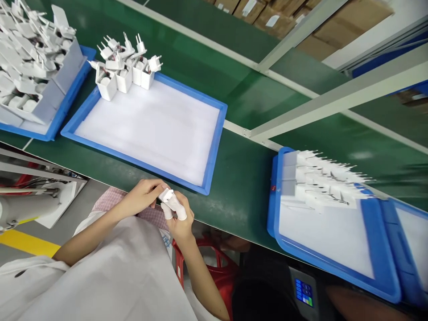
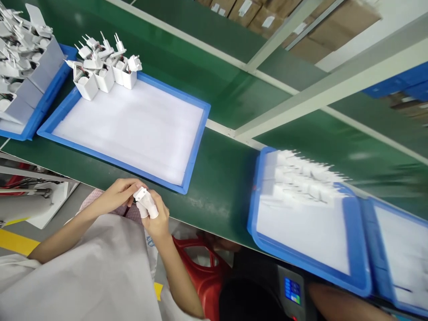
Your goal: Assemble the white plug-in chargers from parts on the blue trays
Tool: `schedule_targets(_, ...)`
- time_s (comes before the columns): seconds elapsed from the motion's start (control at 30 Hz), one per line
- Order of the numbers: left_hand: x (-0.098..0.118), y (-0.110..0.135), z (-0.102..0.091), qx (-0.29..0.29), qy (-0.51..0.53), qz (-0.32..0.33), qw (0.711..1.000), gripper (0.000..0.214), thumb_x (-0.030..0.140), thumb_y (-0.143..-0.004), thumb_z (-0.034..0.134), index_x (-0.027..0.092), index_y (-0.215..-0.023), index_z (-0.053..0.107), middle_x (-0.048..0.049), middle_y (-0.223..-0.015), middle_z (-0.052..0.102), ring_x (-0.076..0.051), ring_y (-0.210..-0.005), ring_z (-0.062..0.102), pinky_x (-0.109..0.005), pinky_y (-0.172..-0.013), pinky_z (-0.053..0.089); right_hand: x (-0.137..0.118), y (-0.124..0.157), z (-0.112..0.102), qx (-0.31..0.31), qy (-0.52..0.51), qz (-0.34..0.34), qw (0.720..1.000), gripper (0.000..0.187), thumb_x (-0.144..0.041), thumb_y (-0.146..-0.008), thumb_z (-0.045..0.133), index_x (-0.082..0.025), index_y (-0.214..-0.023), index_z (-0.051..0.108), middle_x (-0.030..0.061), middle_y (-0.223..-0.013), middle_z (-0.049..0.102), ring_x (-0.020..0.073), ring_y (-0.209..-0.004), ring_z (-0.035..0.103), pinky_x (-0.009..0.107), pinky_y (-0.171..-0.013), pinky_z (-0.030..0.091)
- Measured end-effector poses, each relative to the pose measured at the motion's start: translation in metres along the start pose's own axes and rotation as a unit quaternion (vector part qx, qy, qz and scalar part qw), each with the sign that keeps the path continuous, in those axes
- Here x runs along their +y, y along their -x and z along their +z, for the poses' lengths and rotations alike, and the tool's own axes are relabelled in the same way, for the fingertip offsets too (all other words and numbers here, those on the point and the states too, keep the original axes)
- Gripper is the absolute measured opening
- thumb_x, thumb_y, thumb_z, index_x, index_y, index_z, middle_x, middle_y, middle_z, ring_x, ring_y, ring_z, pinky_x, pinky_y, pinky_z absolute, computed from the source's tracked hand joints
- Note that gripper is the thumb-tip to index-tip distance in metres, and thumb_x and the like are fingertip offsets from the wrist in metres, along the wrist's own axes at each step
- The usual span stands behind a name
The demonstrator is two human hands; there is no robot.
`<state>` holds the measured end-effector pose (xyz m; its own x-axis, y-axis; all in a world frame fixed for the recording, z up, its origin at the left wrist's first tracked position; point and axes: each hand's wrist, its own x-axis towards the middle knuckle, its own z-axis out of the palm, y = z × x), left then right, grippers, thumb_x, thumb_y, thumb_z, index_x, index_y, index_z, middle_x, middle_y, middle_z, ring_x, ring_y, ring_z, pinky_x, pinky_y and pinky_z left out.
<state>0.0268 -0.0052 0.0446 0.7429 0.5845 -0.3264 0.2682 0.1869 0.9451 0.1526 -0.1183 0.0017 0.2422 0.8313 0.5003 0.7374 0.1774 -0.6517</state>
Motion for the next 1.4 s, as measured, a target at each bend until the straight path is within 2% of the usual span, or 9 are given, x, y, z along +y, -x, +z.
schedule_targets(0.13, 0.008, 0.003, 0.001, 0.018, -0.045, -0.004, 0.999, 0.033, 0.038, -0.099, 0.042, 0.015, -0.086, 0.061, 0.0045, -0.059, 0.054, -0.008, -0.050, 0.052, -0.019, -0.052, 0.038, -0.002, 0.001, -0.003, -0.006, 0.032, 0.005, 0.999, 0.036, -0.023, -0.092, 0.059, -0.019, -0.127, 0.052, 0.0122, -0.104, 0.068, 0.0229, -0.090, 0.070, 0.032, -0.074, 0.060)
schedule_targets(0.4, 0.010, 0.003, 0.004, 0.029, -0.063, -0.010, 0.998, 0.028, 0.034, -0.099, 0.040, 0.017, -0.086, 0.057, 0.0040, -0.066, 0.055, -0.010, -0.056, 0.051, -0.022, -0.058, 0.039, -0.009, -0.016, -0.020, -0.113, 0.111, -0.024, 0.987, 0.029, -0.028, -0.093, 0.059, -0.021, -0.121, 0.056, 0.0101, -0.100, 0.069, 0.0218, -0.078, 0.069, 0.030, -0.063, 0.056)
schedule_targets(0.87, 0.005, 0.002, 0.003, 0.021, -0.029, -0.010, 0.999, 0.027, 0.036, -0.098, 0.043, 0.016, -0.085, 0.056, 0.0036, -0.064, 0.055, -0.009, -0.051, 0.049, -0.022, -0.053, 0.038, -0.001, -0.010, -0.008, -0.052, 0.068, -0.034, 0.996, 0.026, -0.020, -0.090, 0.060, -0.020, -0.115, 0.059, 0.0102, -0.099, 0.069, 0.0221, -0.084, 0.069, 0.031, -0.070, 0.056)
schedule_targets(0.97, -0.001, 0.010, 0.001, 0.053, -0.018, 0.058, 0.997, 0.030, 0.039, -0.099, 0.045, 0.015, -0.097, 0.062, -0.0026, -0.087, 0.066, -0.008, -0.055, 0.050, -0.021, -0.053, 0.040, -0.002, -0.010, -0.006, -0.023, -0.039, 0.073, 0.996, 0.019, -0.026, -0.086, 0.066, -0.021, -0.103, 0.060, 0.0070, -0.095, 0.068, 0.0198, -0.081, 0.068, 0.031, -0.070, 0.057)
schedule_targets(1.03, -0.002, 0.017, -0.001, 0.086, -0.043, 0.143, 0.985, 0.030, 0.040, -0.097, 0.050, 0.016, -0.109, 0.065, -0.0078, -0.111, 0.067, -0.009, -0.063, 0.055, -0.022, -0.058, 0.044, -0.007, -0.009, -0.005, 0.022, -0.179, 0.241, 0.954, 0.023, -0.036, -0.084, 0.068, -0.022, -0.098, 0.057, 0.0031, -0.090, 0.066, 0.0151, -0.068, 0.064, 0.027, -0.057, 0.055)
schedule_targets(1.13, 0.004, 0.028, -0.003, 0.085, -0.144, 0.281, 0.945, 0.043, 0.041, -0.086, 0.069, 0.020, -0.123, 0.061, -0.0102, -0.131, 0.060, -0.021, -0.099, 0.059, -0.033, -0.088, 0.050, -0.023, -0.008, -0.003, 0.083, -0.394, 0.477, 0.782, 0.034, -0.052, -0.083, 0.064, -0.023, -0.097, 0.055, 0.0023, -0.086, 0.064, 0.0132, -0.061, 0.061, 0.022, -0.046, 0.050)
schedule_targets(1.23, 0.012, 0.032, 0.001, 0.012, -0.188, 0.323, 0.927, 0.072, 0.038, -0.078, 0.078, 0.022, -0.140, 0.045, -0.0119, -0.139, 0.055, -0.029, -0.128, 0.046, -0.044, -0.109, 0.040, -0.042, -0.009, 0.000, 0.079, -0.511, 0.567, 0.641, 0.031, -0.052, -0.080, 0.066, -0.022, -0.088, 0.058, 0.0024, -0.083, 0.064, 0.0165, -0.076, 0.066, 0.027, -0.060, 0.059)
schedule_targets(1.3, 0.015, 0.032, 0.005, -0.012, -0.164, 0.299, 0.940, 0.082, 0.036, -0.077, 0.078, 0.022, -0.146, 0.036, -0.0125, -0.140, 0.053, -0.028, -0.132, 0.045, -0.043, -0.109, 0.041, -0.053, -0.009, 0.000, 0.050, -0.548, 0.567, 0.612, 0.026, -0.048, -0.080, 0.066, -0.023, -0.084, 0.059, 0.0014, -0.083, 0.065, 0.0172, -0.085, 0.067, 0.030, -0.074, 0.061)
schedule_targets(1.4, 0.018, 0.031, 0.010, 0.001, -0.143, 0.272, 0.952, 0.079, 0.037, -0.076, 0.080, 0.024, -0.142, 0.039, -0.0106, -0.137, 0.055, -0.027, -0.130, 0.049, -0.041, -0.108, 0.042, -0.063, -0.009, 0.000, 0.005, -0.551, 0.542, 0.634, 0.027, -0.049, -0.087, 0.056, -0.022, -0.085, 0.061, 0.0039, -0.087, 0.066, 0.0190, -0.096, 0.066, 0.036, -0.087, 0.060)
